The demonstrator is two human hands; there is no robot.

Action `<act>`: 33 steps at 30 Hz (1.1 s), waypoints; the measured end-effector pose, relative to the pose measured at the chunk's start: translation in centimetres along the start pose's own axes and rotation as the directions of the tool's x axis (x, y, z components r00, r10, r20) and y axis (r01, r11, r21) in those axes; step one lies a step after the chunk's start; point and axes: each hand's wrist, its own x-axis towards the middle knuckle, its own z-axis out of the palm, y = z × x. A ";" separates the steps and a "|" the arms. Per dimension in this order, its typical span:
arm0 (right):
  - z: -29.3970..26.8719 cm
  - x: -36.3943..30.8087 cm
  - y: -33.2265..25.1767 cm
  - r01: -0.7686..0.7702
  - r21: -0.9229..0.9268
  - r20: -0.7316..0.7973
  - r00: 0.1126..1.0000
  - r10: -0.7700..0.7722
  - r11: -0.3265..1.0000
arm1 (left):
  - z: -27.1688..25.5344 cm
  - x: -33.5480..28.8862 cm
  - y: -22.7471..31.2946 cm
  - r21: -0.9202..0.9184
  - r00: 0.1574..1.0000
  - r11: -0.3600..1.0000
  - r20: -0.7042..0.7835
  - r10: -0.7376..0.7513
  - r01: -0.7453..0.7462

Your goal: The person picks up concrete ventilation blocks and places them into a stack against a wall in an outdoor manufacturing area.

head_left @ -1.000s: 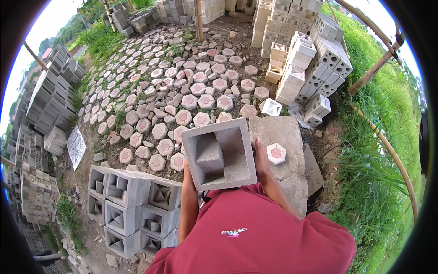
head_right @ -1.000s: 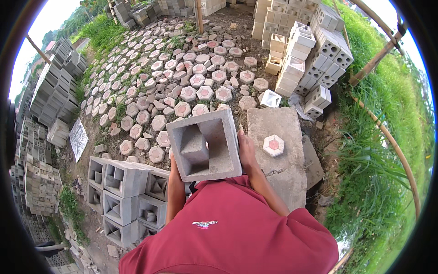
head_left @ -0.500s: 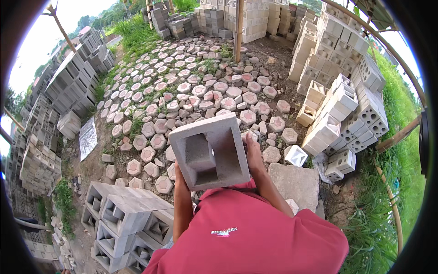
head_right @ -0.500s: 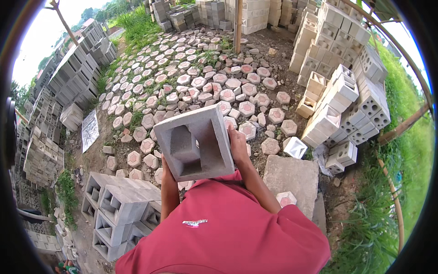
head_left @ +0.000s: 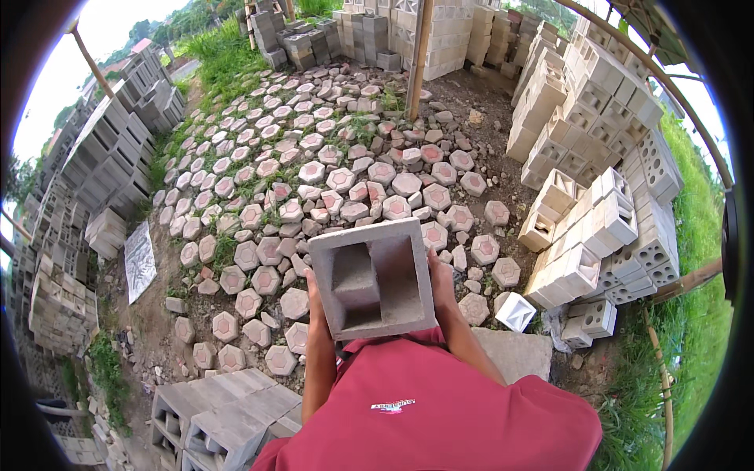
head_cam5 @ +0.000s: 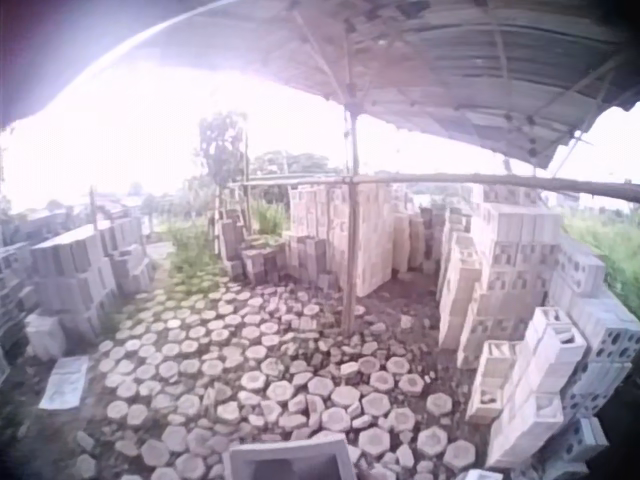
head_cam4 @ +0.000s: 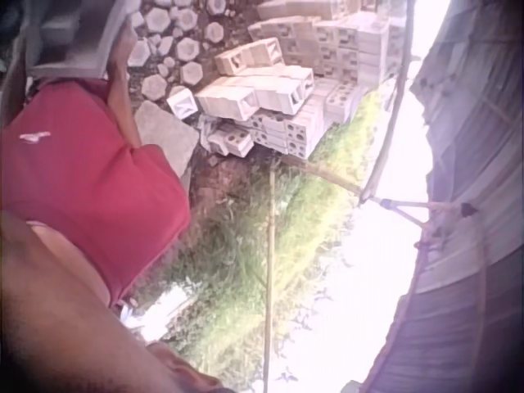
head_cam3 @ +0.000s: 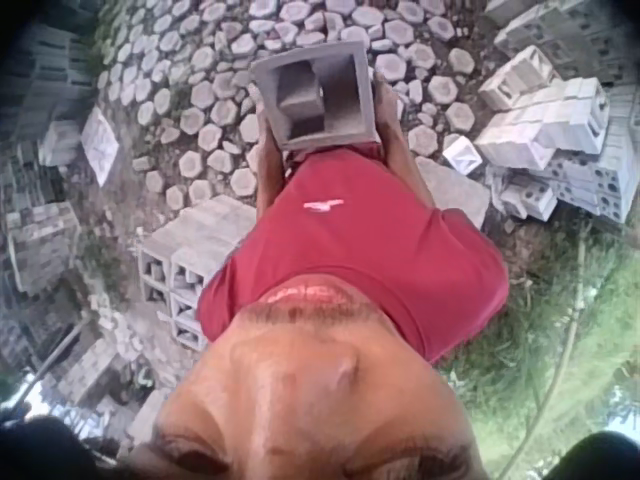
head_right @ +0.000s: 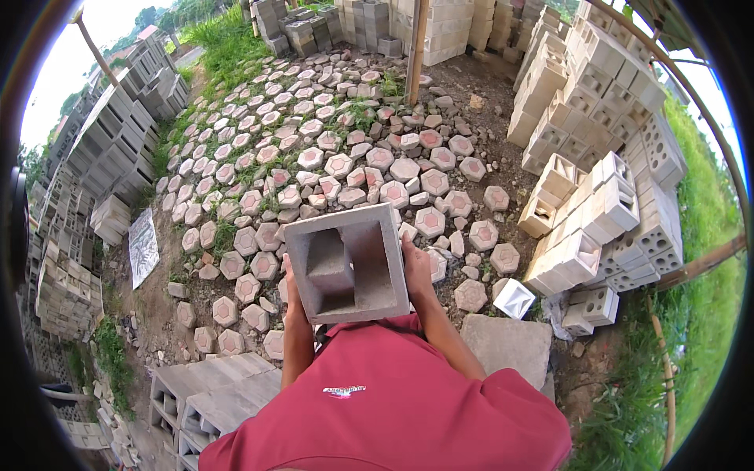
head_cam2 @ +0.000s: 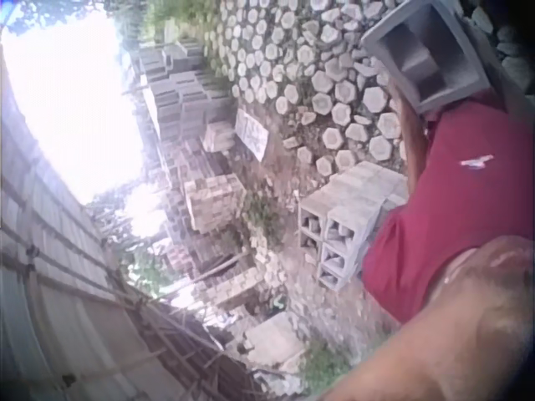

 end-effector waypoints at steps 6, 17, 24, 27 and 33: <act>8.0 13.6 -3.0 0.023 0.042 -0.132 0.991 -0.017 0.999 | 0.2 16.0 8.0 -0.047 0.981 0.986 0.121 -0.152 0.158; 20.3 30.6 -6.6 -0.064 0.164 -0.185 0.978 0.094 0.984 | -0.8 35.1 20.6 0.102 0.965 0.971 0.131 -0.229 0.216; 27.6 39.6 -7.9 -0.171 0.061 -0.031 0.985 0.173 0.983 | -4.9 41.5 25.0 -0.001 0.989 0.989 -0.017 -0.149 0.149; 30.8 44.3 -8.3 -0.232 0.038 0.010 0.973 0.231 0.972 | -7.2 45.3 26.7 -0.068 0.988 0.988 -0.053 -0.145 0.141; 37.2 56.5 -8.3 -0.228 0.085 0.082 0.972 0.221 0.970 | -9.9 55.9 29.4 -0.154 0.999 0.988 -0.047 -0.004 -0.003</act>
